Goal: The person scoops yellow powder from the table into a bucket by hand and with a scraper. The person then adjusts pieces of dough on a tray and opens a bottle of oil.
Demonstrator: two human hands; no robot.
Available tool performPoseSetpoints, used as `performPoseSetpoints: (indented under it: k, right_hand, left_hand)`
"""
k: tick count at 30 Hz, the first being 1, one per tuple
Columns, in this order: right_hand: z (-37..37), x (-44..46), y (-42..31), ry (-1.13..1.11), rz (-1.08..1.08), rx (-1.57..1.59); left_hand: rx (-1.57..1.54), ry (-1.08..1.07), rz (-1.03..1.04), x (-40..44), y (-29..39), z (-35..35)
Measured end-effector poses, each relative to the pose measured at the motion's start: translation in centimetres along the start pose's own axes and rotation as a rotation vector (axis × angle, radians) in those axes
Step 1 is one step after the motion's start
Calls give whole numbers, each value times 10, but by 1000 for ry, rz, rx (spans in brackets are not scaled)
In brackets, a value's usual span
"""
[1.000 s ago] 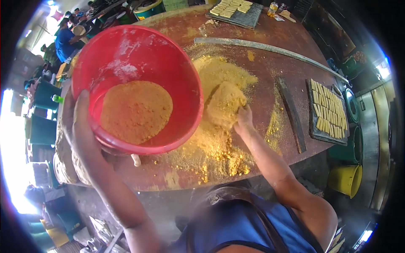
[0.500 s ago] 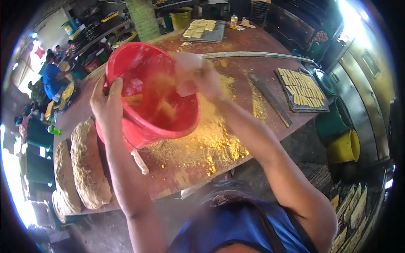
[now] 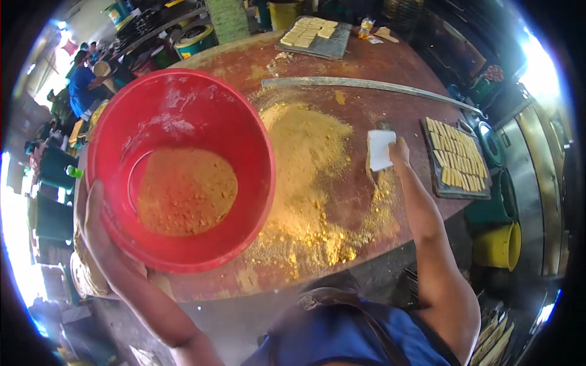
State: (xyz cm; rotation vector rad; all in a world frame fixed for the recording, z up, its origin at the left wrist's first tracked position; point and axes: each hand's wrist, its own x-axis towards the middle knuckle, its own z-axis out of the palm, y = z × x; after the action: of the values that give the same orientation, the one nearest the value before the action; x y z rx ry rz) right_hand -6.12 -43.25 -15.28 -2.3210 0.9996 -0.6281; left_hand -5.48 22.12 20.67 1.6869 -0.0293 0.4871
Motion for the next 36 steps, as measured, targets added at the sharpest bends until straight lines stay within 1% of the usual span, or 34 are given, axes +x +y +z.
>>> performPoseSetpoints:
  k: [1, 2, 5, 7, 8, 9, 10, 11, 12, 14, 15, 17, 18, 20, 21, 23, 24, 25, 26, 27, 29, 31, 33, 34, 35, 36]
  right_hand:
    - [21, 29, -1, -98, -47, -10]
    - [36, 49, -15, -116, -109, 15]
    - [78, 75, -73, -298, -257, 185]
    - [124, 65, -106, -687, -295, 450]
    - [108, 29, -157, -685, -338, 254]
    - [99, -2, -198, -830, -221, 153]
    - [90, -35, -225, -941, -113, 261]
    - [99, -62, -235, -974, -41, 323]
    - [108, -70, -230, -976, -41, 330]
    - [127, -84, -222, -1097, 270, 731]
    - [127, -87, -217, -1097, 268, 734]
    - [117, -85, -208, -1092, 384, 831]
    - [111, -88, -208, -1083, 376, 832]
    - [85, -96, -217, -854, 461, 979]
    - [77, -97, -219, -842, 452, 982]
    - [61, -93, -227, -680, 428, 1092]
    - [48, -93, -236, -668, 419, 1101]
    - [29, -94, -247, -642, 348, 1142]
    - [13, -97, -260, -615, 277, 1179]
    - [0, -102, -275, -604, 267, 1184]
    - [-19, -111, -310, -436, 109, 1245]
    - [-25, -125, -346, -294, -149, 970]
    - [-45, -170, -389, -198, -294, 726]
    - [-33, -184, -404, -179, -478, 538]
    - [-24, -191, -410, -161, -656, 342]
    - [-35, -197, -414, -155, -659, 336]
  left_hand:
    - [47, 35, -17, -1, -1, 3]
    - [84, 52, -30, 1, -2, 3]
    - [161, 61, -80, 3, -8, -3]
    - [189, 54, -103, 4, -12, -8]
    - [202, 48, -113, 4, -13, -11]
    - [207, 42, -117, 4, -15, -16]
    - [210, 34, -124, 3, -17, -19]
    - [212, 24, -120, 3, -19, -22]
    - [217, 19, -110, 2, -20, -26]
    - [261, 8, -69, 1, -17, -22]
    - [290, 21, -79, 0, -14, -19]
    - [334, 47, -95, 0, -8, -9]
    - [351, 59, -102, -1, -6, -3]
    - [351, 73, -103, -6, -1, 11]
    - [291, 76, -69, -9, 3, 21]
    - [220, 74, -16, -8, 8, 26]
    - [158, 17, 36, -6, 2, 23]
    - [98, -39, 86, -5, -3, 20]
    - [90, -43, 96, -4, -7, 19]
    - [19, -22, 87, -4, -11, 18]
    - [-65, -4, 91, -3, -14, 18]
    - [-71, -31, 142, -2, -15, 18]
    - [-61, -43, 179, 2, -21, 16]
    - [-36, -53, 206, 2, -22, 16]
    - [-57, -65, 191, 1, -21, 16]
    - [-66, -66, 192, 1, -20, 15]
